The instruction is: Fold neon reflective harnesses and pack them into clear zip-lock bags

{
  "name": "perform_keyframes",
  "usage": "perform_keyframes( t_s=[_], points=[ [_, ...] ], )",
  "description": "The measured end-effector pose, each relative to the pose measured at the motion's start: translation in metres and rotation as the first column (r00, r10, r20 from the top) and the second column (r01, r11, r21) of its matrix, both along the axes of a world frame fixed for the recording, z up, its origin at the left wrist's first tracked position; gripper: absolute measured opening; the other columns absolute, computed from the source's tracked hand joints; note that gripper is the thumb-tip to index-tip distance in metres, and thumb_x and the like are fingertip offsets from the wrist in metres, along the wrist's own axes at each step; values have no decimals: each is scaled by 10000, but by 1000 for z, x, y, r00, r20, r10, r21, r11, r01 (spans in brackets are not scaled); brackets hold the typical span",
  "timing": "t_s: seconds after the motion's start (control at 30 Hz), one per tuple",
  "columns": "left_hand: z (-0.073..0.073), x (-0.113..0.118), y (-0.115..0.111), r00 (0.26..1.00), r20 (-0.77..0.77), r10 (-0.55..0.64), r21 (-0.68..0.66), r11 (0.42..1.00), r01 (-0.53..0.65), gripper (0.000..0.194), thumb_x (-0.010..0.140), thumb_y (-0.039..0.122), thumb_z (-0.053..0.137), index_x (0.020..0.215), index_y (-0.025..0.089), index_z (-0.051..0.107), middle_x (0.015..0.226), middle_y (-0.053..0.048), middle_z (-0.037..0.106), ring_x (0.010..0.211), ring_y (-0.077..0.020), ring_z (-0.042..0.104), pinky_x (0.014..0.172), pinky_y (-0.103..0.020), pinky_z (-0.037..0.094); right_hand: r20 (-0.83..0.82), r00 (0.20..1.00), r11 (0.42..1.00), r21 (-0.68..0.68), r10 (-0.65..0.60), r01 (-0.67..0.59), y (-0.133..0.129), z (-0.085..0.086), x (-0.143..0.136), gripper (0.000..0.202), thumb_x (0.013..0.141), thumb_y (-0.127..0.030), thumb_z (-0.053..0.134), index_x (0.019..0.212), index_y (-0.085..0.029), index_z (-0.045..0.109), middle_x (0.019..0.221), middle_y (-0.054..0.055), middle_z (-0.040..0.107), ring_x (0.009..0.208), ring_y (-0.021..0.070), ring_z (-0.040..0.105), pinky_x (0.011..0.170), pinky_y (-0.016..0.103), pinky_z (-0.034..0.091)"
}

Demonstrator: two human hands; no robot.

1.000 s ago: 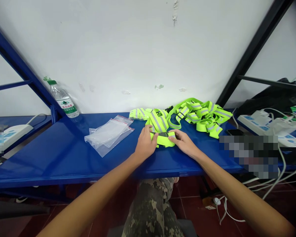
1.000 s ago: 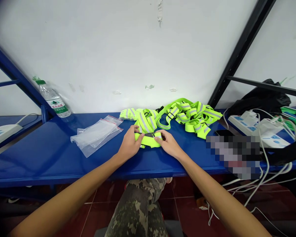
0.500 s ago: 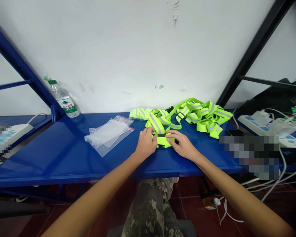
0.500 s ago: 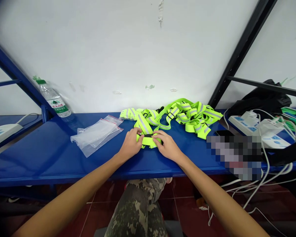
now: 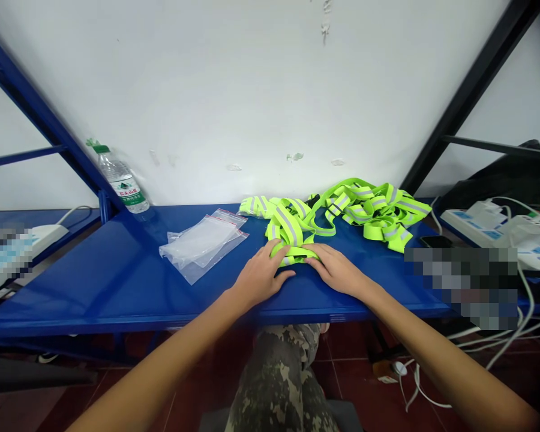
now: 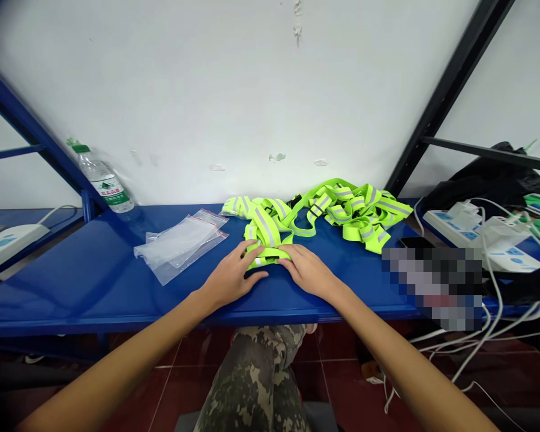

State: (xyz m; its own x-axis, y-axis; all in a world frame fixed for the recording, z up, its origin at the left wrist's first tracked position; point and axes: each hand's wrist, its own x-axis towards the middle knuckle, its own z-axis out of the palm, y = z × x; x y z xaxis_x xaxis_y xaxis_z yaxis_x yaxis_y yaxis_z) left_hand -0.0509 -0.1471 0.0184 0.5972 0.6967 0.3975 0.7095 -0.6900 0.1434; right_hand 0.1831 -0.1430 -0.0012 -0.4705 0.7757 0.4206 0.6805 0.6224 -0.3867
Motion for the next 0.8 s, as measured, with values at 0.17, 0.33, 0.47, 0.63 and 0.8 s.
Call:
perform_keyframes(
  t_s=[0.17,0.33,0.47,0.63,0.8],
  points=[
    [1,-3,5,1000,-7,-17,4,1000,17,402,998,372,418,1341,176,491,1144,-96,650,1037,-244,623,896,-377,521,-96,995,998,-69,-11,4,2,2,2,366,997,-414,404,1219,-207,610,1191,104,671,1149,270,598,1000,459,480],
    [0,-1,11,999,-16,-44,48,998,45,362,1000,325,405,1305,165,516,1093,-101,663,984,-241,616,856,-375,524,-263,954,988,-84,-146,128,32,23,16,366,987,-381,386,1154,-201,657,1157,93,698,1093,265,644,952,441,511],
    [-4,-2,12,999,-6,-45,91,995,45,370,941,224,462,1299,145,520,1135,-124,645,1072,-265,587,933,-411,499,-47,980,970,142,-192,197,79,29,33,579,798,-213,578,1366,-116,521,1414,167,535,1335,331,461,1107,488,374],
    [-5,-7,8,1000,25,17,67,998,-18,489,759,186,563,1245,133,552,1131,-125,646,1056,-286,598,927,-413,504,332,909,937,-149,-254,316,116,29,41,636,808,-306,603,1417,-175,477,1160,131,694,1047,299,662,894,407,518],
    [-2,-6,3,997,42,63,37,997,-65,468,720,232,575,1180,141,575,1099,-118,654,1039,-292,606,928,-417,506,384,716,761,-49,-583,647,127,39,53,361,891,-302,491,1098,-71,676,1044,261,685,1002,355,672,800,417,519]
  ],
)
